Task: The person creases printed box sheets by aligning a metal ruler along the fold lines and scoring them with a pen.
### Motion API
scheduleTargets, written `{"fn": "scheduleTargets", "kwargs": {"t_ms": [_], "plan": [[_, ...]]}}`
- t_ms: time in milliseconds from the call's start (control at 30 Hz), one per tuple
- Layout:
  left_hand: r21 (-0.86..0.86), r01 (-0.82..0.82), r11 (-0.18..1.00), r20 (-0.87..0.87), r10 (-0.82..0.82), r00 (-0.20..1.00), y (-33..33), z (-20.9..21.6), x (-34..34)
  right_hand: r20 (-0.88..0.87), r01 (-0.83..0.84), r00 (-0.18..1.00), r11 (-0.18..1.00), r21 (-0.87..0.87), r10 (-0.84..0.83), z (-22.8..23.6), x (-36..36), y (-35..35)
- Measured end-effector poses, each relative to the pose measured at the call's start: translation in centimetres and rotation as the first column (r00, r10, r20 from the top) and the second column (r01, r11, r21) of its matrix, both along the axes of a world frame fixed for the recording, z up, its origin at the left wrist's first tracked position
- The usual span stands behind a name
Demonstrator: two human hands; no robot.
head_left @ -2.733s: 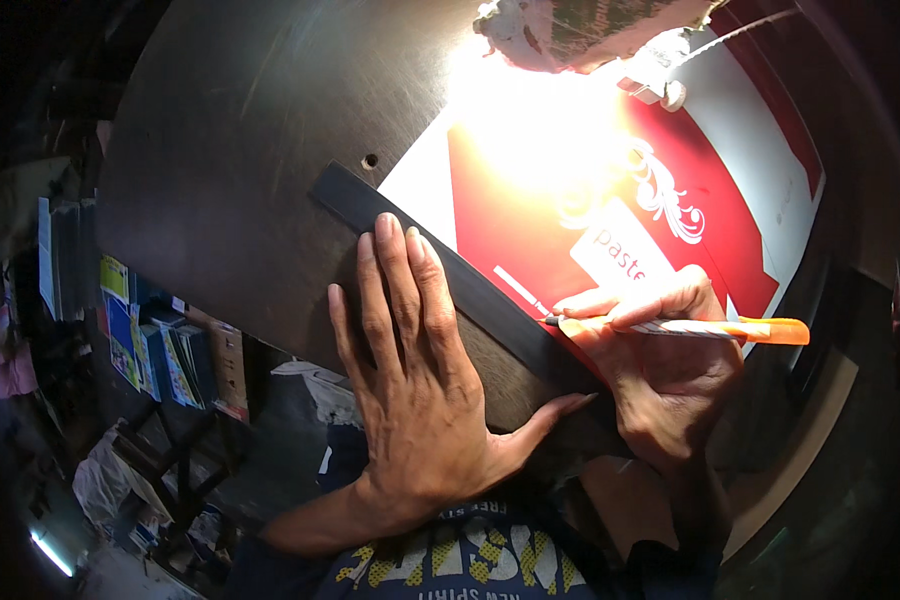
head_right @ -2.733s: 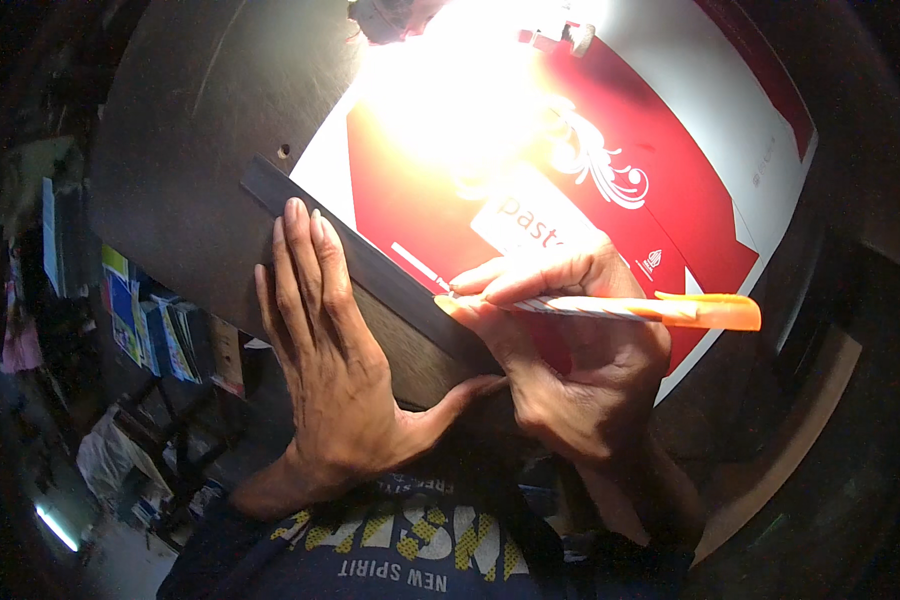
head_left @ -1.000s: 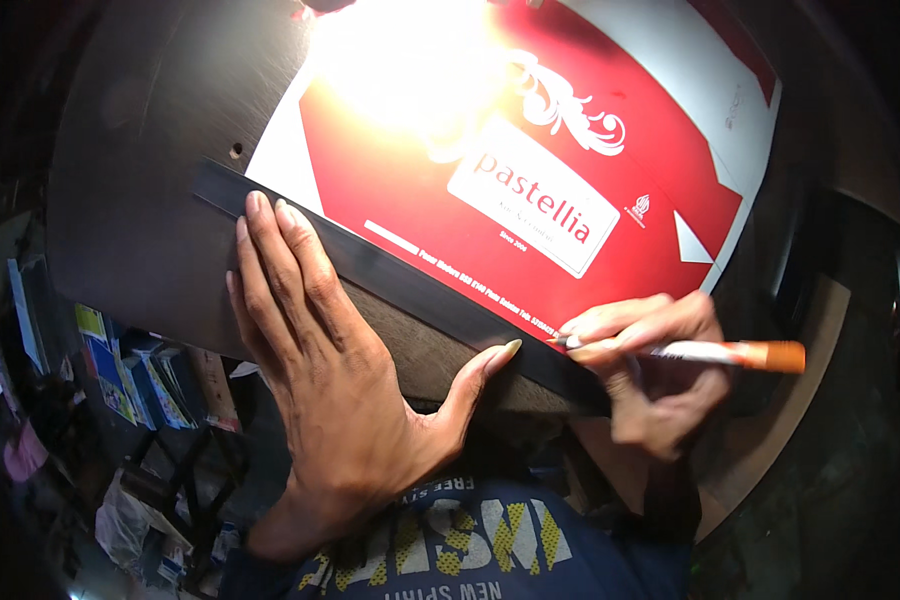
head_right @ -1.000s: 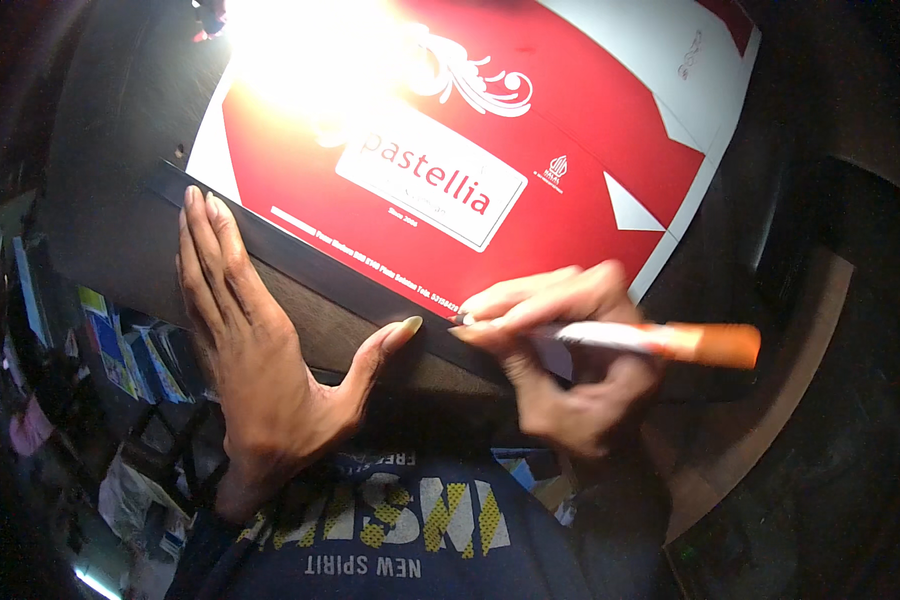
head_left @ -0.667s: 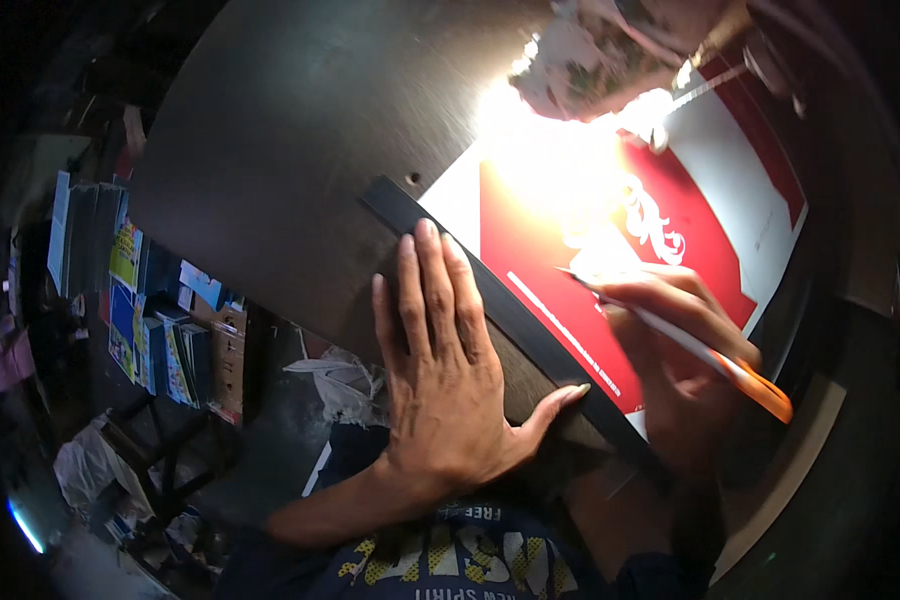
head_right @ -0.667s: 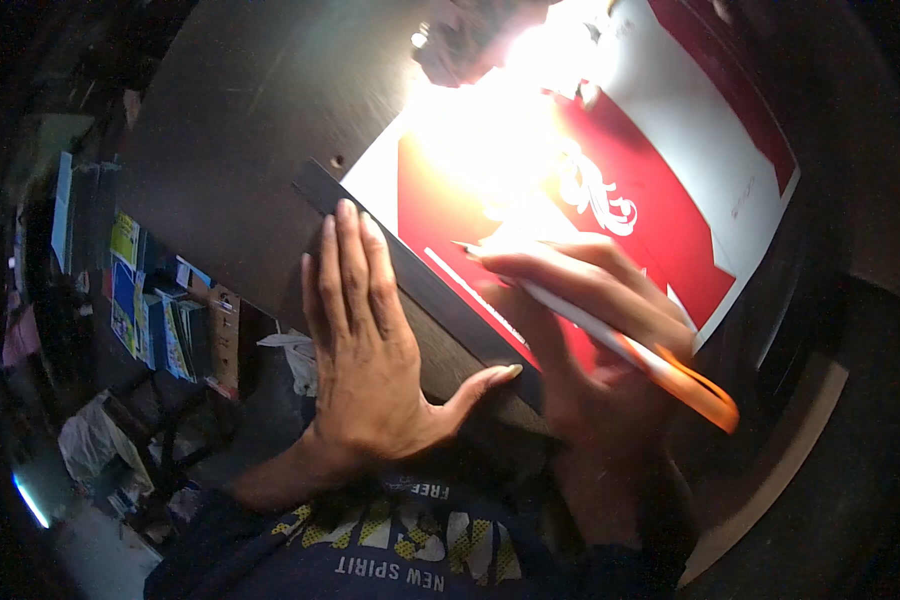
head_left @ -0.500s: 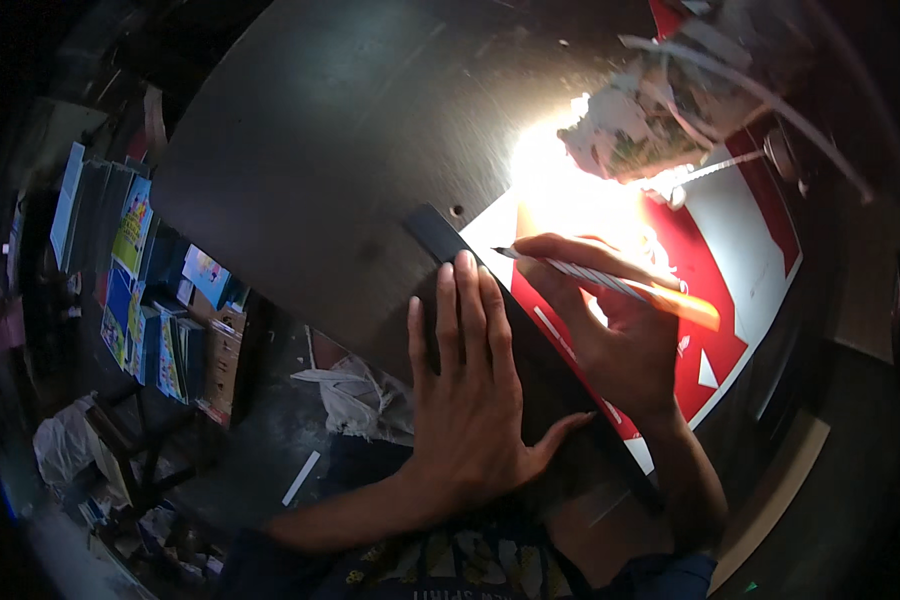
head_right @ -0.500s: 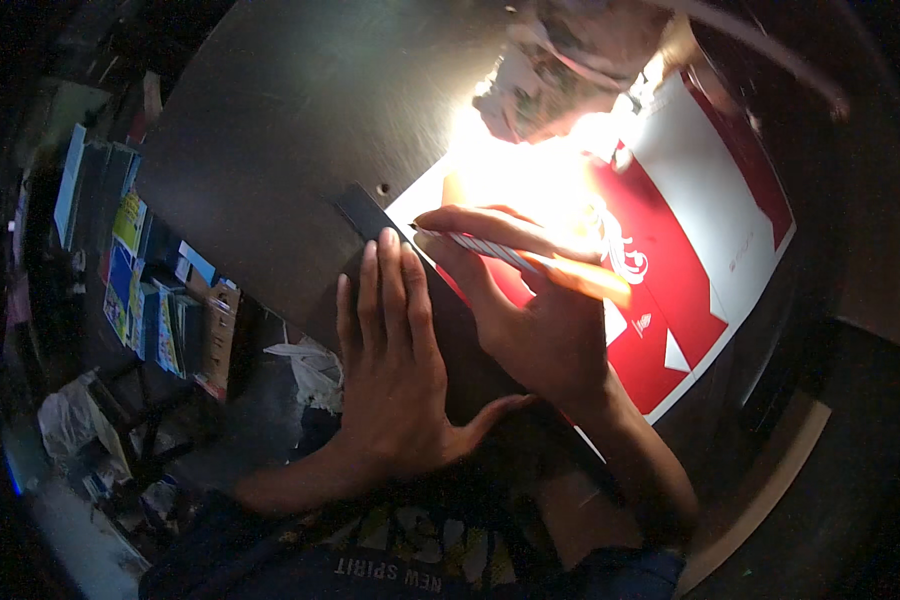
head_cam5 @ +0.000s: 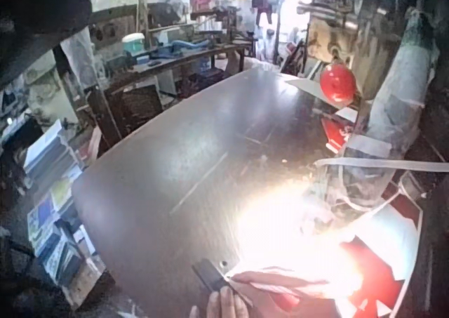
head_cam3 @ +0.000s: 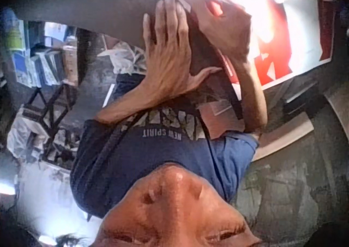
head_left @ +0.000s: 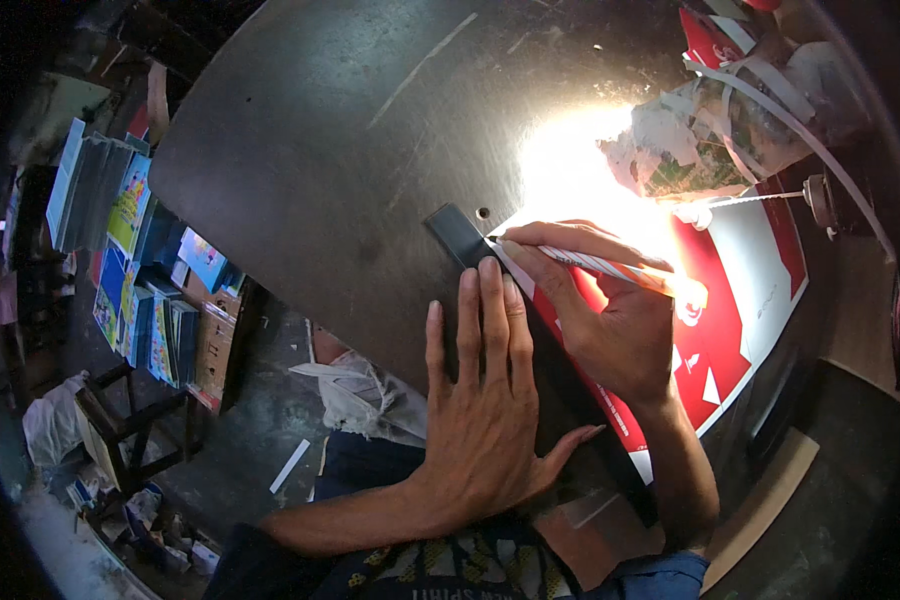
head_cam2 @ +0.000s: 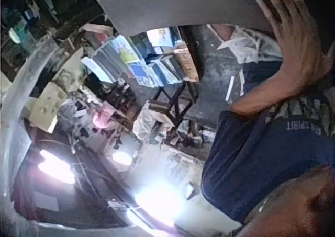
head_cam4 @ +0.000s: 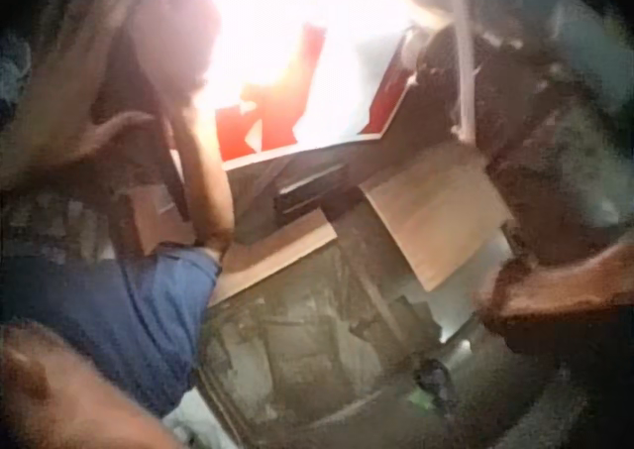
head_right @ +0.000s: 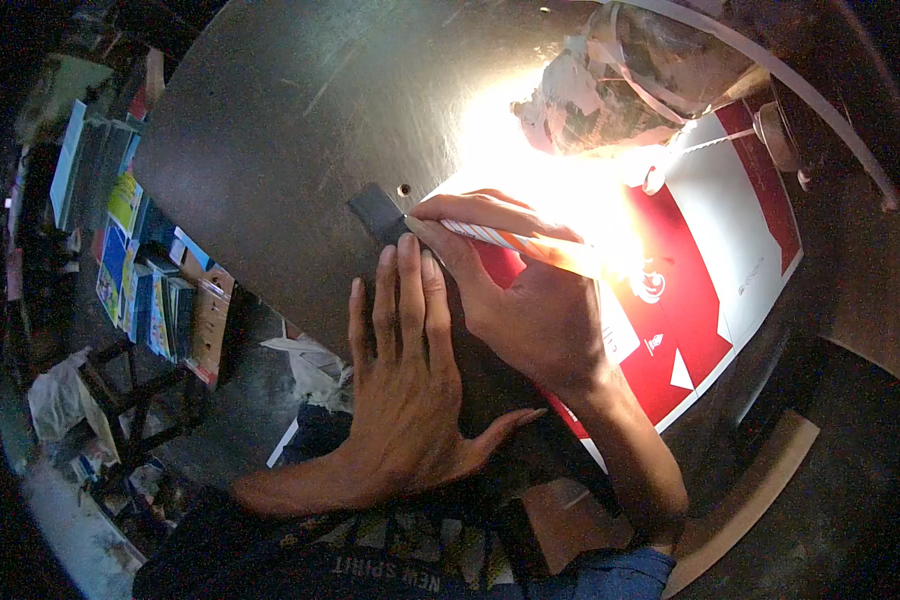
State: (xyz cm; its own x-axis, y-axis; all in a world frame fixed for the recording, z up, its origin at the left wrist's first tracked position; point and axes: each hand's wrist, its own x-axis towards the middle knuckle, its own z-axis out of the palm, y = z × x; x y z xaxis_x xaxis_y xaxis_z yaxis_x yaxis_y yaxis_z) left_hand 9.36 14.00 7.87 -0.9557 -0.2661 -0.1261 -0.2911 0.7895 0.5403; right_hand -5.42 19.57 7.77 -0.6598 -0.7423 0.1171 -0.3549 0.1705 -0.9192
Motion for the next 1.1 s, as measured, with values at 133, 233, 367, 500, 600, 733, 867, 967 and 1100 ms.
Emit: {"fn": "scheduleTargets", "kwargs": {"t_ms": [133, 233, 367, 500, 600, 733, 867, 967, 1100], "plan": [[-0.028, 0.018, 0.999, 0.037, -0.017, 0.999, 0.1, 0.6, -0.3, -0.082, -0.033, 0.996, 0.999, 0.019, 0.034, 0.6, -0.1, 0.4], [-0.056, 0.009, 0.998, 0.037, -0.006, 0.999, 0.4, 0.9, -0.2, -0.117, -0.009, 0.993, 0.995, 0.103, 0.022, 2.8, 0.7, 2.0], [-0.153, 0.039, 0.988, 0.137, -0.018, 0.990, 0.6, 1.3, -0.4, -0.247, 0.003, 0.967, 0.970, 0.243, 0.059, 3.7, 2.0, 7.2], [-0.225, 0.094, 0.970, 0.128, -0.067, 0.990, 1.3, 1.2, -0.7, -0.019, 0.058, 0.998, 0.924, 0.378, -0.055, 5.8, 4.1, 13.0], [-0.339, 0.059, 0.939, 0.074, -0.036, 0.997, 1.1, 1.0, -0.6, 0.020, 0.096, 0.993, 0.918, 0.384, -0.113, 6.3, 5.1, 15.8], [-0.387, 0.089, 0.918, 0.075, -0.064, 0.995, 1.6, 0.9, -0.7, -0.075, 0.146, 0.989, 0.906, 0.397, -0.127, 6.3, 6.8, 20.3], [-0.441, 0.078, 0.894, 0.074, -0.050, 0.996, 1.9, 0.9, -0.6, -0.084, 0.227, 0.974, 0.868, 0.441, -0.212, 6.8, 8.5, 23.1], [-0.434, 0.078, 0.898, 0.084, -0.046, 0.995, 1.9, 0.9, -0.4, -0.080, 0.278, 0.959, 0.855, 0.437, -0.271, 6.9, 9.2, 23.7], [-0.423, 0.107, 0.900, 0.126, -0.059, 0.990, 1.4, 1.3, 0.5, -0.129, 0.450, 0.889, 0.789, 0.418, -0.439, 7.5, 10.0, 23.2]]}}
